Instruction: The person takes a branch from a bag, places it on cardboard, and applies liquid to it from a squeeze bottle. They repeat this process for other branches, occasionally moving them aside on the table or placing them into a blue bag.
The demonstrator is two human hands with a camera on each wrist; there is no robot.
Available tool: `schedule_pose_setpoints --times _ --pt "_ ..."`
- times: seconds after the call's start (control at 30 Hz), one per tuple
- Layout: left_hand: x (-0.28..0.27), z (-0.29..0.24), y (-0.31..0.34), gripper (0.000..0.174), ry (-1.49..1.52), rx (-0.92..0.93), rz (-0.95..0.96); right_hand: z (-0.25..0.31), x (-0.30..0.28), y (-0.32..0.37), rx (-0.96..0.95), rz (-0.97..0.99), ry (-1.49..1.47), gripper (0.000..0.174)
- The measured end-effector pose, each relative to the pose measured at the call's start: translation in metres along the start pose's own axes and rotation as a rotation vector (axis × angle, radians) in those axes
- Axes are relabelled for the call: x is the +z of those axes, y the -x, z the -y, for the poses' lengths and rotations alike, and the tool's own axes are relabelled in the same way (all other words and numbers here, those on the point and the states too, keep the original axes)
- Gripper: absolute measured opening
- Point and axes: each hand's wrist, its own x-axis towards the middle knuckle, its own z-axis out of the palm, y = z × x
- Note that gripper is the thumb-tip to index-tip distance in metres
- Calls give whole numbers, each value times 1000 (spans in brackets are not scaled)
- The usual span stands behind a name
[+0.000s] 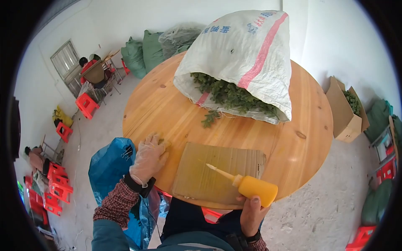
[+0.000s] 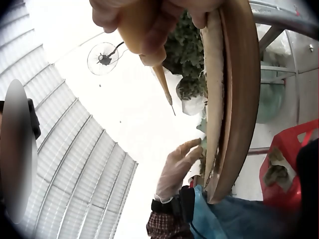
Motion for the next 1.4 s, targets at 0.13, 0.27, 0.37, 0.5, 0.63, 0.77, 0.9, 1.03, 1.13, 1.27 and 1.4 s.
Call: schedule_pose_setpoints --times 0.13,0.27,0.37,0.5,0.63,0.77,0.9,1.03,1.13,1.27,1.4 --pt "-23 -5 -39 28 82 110 -4 0 1 0 9 -40 -49 49" --pt "-21 -33 -99 28 172 127 132 1 0 -2 25 -66 -131 46" --pt "11 -45 -129 30 256 118 140 -1 -2 -4 24 -74 -190 44" --pt "53 -51 -146 32 221 123 111 -4 -5 -4 25 -80 -236 43" --pt "51 -32 -140 27 347 86 12 -2 -6 -2 30 -94 -229 43" --pt "13 -4 -109 22 360 25 -52 -1 -4 -2 48 -82 -237 43" --pt "-15 10 -70 18 258 -7 -167 0 -6 -2 41 -51 -240 44" --pt "-22 -9 -38 25 514 71 94 2 2 -4 29 -50 -249 45" --pt "-9 -33 -20 39 559 333 127 6 3 -2 29 -69 -222 45" --pt "-19 -37 -9 47 357 346 -16 7 -8 3 50 -95 -156 50" --pt "-36 -45 14 46 370 373 6 14 -19 14 -71 -132 110 60"
